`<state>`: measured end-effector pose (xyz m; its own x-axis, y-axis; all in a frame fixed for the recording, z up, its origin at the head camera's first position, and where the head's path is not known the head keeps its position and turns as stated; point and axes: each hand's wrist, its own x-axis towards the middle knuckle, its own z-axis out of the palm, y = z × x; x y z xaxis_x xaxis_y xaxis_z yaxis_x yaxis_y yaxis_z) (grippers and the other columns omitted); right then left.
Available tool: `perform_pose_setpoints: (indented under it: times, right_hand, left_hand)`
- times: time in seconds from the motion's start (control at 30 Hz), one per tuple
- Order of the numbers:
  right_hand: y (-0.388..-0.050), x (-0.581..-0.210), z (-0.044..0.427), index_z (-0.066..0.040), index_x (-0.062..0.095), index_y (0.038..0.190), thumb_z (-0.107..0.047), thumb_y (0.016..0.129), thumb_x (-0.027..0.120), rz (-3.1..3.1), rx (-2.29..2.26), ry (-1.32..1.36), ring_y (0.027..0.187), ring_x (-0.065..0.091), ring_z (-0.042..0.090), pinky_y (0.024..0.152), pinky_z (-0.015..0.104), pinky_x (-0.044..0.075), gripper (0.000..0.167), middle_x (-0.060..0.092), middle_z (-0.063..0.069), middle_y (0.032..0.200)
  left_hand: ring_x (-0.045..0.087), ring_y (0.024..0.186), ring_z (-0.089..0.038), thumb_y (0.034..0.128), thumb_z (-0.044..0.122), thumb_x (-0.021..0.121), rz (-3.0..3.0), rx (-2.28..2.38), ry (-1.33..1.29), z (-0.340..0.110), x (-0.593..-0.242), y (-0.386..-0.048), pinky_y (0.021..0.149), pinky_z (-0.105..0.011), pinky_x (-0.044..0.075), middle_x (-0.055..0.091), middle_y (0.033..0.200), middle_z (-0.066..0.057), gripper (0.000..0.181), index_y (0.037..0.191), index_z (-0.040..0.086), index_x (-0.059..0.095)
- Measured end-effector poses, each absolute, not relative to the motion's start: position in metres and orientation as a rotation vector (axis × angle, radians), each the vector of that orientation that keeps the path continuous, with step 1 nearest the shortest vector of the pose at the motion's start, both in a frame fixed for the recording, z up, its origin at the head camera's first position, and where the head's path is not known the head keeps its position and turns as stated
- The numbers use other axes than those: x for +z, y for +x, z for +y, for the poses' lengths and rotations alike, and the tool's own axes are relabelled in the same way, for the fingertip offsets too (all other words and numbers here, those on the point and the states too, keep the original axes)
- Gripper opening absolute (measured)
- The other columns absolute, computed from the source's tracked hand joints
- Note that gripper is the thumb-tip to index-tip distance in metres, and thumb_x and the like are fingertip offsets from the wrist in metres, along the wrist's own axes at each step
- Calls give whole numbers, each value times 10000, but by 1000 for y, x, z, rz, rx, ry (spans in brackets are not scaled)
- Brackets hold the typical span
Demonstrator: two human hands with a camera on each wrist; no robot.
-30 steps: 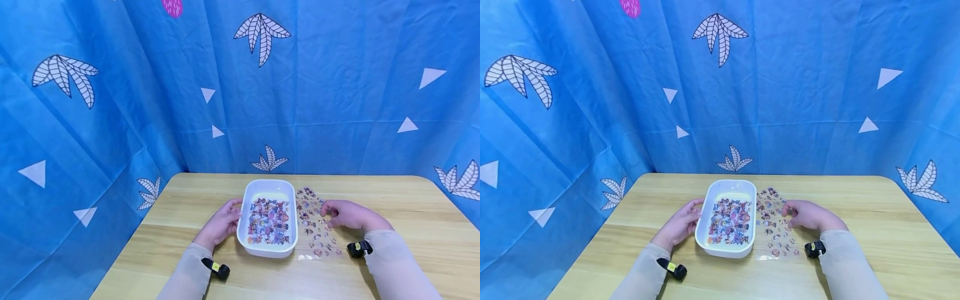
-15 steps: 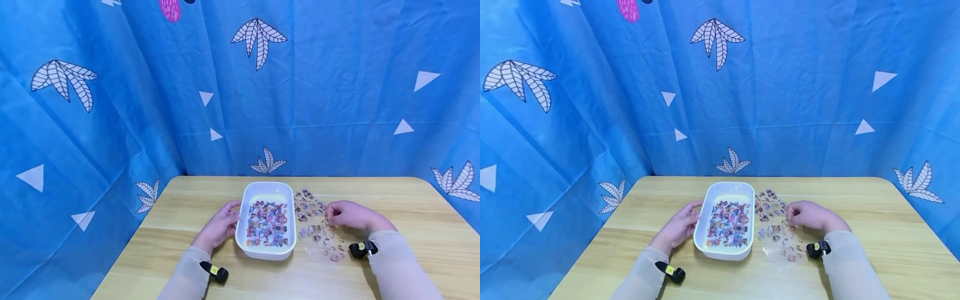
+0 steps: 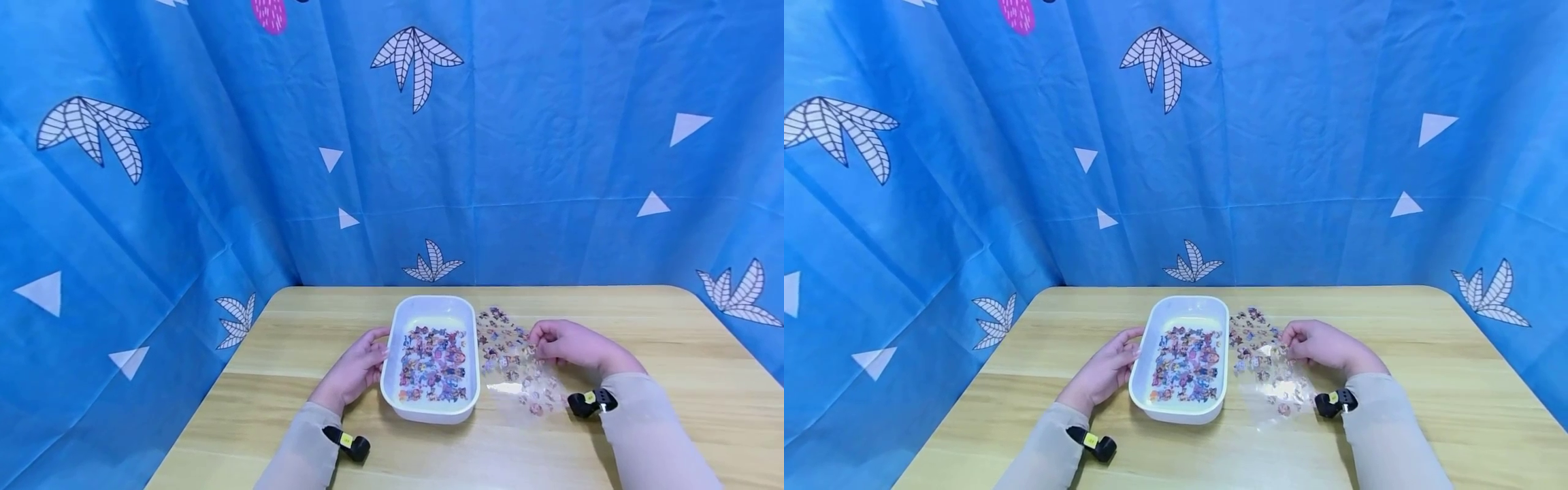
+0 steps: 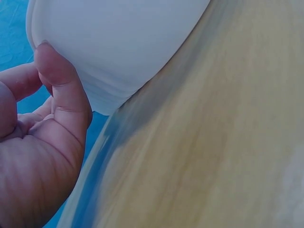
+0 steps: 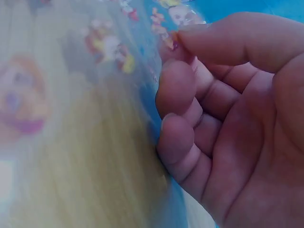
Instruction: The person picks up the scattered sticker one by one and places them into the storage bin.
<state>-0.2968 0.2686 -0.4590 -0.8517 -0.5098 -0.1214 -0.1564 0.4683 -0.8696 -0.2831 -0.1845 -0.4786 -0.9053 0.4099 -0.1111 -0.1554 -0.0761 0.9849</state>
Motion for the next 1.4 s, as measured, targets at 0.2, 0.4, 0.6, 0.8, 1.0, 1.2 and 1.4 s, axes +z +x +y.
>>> perform_pose_setpoints:
  times: [0.2, 0.4, 0.6, 0.8, 1.0, 1.2, 1.4]
  right_hand:
    - [-298, -457, 270, -21, 611, 1022, -97, 999, 555, 2373, -1356, -537, 707, 581, 230, 647, 331, 526, 97, 605, 127, 875]
    - [-296, -450, 275, -12, 603, 1012, -124, 1025, 520, 2395, -1399, -502, 683, 563, 222, 646, 337, 528, 139, 561, 103, 795]
    - [-295, -443, 281, 43, 570, 1065, -122, 1036, 516, 2381, -1517, -460, 658, 586, 224, 605, 325, 529, 176, 570, 124, 801]
    - [-294, -440, 282, 65, 547, 1123, -149, 1054, 509, 2349, -1645, -412, 631, 573, 197, 575, 327, 521, 227, 573, 103, 803]
    - [-295, -440, 274, 75, 558, 1134, -184, 1054, 535, 2356, -1722, -435, 603, 568, 189, 568, 328, 518, 272, 604, 139, 801]
    - [-296, -437, 263, 78, 550, 1141, -184, 1056, 531, 2363, -1791, -415, 622, 569, 183, 586, 336, 522, 276, 606, 147, 842]
    - [-298, -433, 250, 114, 494, 1156, -122, 1059, 490, 2289, -1900, -411, 618, 564, 131, 569, 293, 510, 255, 634, 108, 860]
  left_hand:
    - [594, 806, -161, 1028, 109, 551, 1831, 2034, 273, -185, -478, -284, 694, -274, 538, 600, 1076, -113, 547, 1539, 113, 357]
    - [599, 815, -165, 1027, 95, 546, 1833, 2037, 272, -184, -477, -283, 709, -279, 547, 601, 1097, -128, 541, 1536, 112, 362]
    - [592, 801, -154, 1023, 74, 538, 1826, 2046, 282, -183, -477, -283, 699, -274, 550, 594, 1086, -127, 546, 1536, 80, 351]
    - [580, 783, -143, 1025, 69, 536, 1817, 2058, 298, -183, -478, -284, 679, -259, 538, 591, 1046, -93, 543, 1533, 52, 342]
    - [581, 769, -141, 1019, 69, 545, 1818, 2053, 300, -184, -479, -282, 659, -254, 540, 590, 1034, -89, 553, 1530, 42, 338]
    - [584, 754, -135, 1018, 68, 549, 1822, 2059, 281, -182, -477, -281, 638, -241, 532, 605, 1027, -86, 546, 1526, 44, 349]
    - [583, 744, -135, 1010, 57, 550, 1816, 2065, 270, -182, -475, -280, 630, -243, 536, 608, 1005, -76, 552, 1523, 43, 347]
